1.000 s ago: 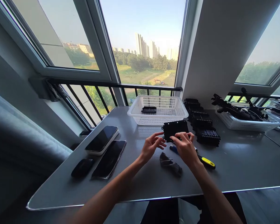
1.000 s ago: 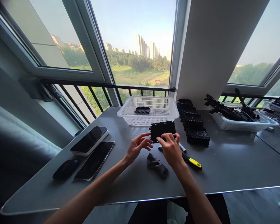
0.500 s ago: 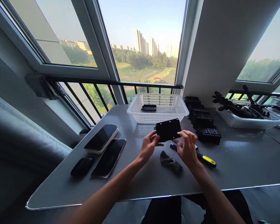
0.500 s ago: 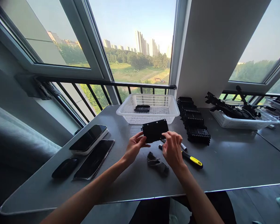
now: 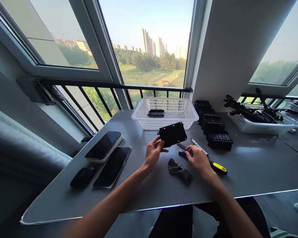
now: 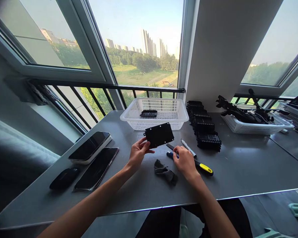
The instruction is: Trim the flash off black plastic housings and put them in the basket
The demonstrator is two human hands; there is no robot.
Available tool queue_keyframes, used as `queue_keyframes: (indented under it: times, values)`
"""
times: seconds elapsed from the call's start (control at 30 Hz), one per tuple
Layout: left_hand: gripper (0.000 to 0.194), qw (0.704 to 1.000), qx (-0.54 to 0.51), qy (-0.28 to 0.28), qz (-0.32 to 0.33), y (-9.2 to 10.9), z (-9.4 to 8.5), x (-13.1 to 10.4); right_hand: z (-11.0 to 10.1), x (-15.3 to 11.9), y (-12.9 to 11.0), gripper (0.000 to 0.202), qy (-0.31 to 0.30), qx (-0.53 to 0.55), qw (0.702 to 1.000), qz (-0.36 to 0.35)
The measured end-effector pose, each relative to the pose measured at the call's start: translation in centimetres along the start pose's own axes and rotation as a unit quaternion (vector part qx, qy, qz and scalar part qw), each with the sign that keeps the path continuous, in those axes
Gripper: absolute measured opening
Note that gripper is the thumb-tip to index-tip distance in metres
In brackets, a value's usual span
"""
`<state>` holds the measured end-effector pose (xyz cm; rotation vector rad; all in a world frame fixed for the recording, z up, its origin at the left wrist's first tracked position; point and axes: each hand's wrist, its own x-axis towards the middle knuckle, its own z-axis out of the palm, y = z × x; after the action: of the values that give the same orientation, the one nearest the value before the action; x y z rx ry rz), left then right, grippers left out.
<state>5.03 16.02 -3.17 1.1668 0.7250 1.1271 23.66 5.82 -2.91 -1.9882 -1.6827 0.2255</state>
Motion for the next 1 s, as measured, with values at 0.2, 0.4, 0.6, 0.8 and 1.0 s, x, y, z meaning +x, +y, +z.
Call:
queue_keyframes:
  times: [0.2,0.4,0.6,0.8,1.0]
  values:
    - [0.058,0.999,-0.040,-0.018,-0.033,0.1,0.1,0.0,0.1,-0.2,0.5,0.017,-0.042,-0.036,0.998,-0.037]
    - [0.060,0.997,-0.057,-0.018,-0.048,0.0,0.1,0.1,0.8,-0.3,0.8,0.018,-0.028,-0.069,0.995,-0.071]
    - [0.062,0.997,-0.057,-0.016,-0.049,-0.2,0.1,0.1,0.9,0.0,0.5,0.013,-0.026,-0.102,0.988,-0.110]
    - [0.064,0.999,-0.029,-0.021,-0.037,0.1,0.2,0.0,-0.6,-0.1,0.4,0.011,-0.065,-0.058,0.987,-0.132]
    - [0.059,0.999,-0.026,-0.015,-0.027,0.3,0.6,-0.3,-4.5,-0.2,0.9,0.022,-0.034,0.255,0.964,-0.064]
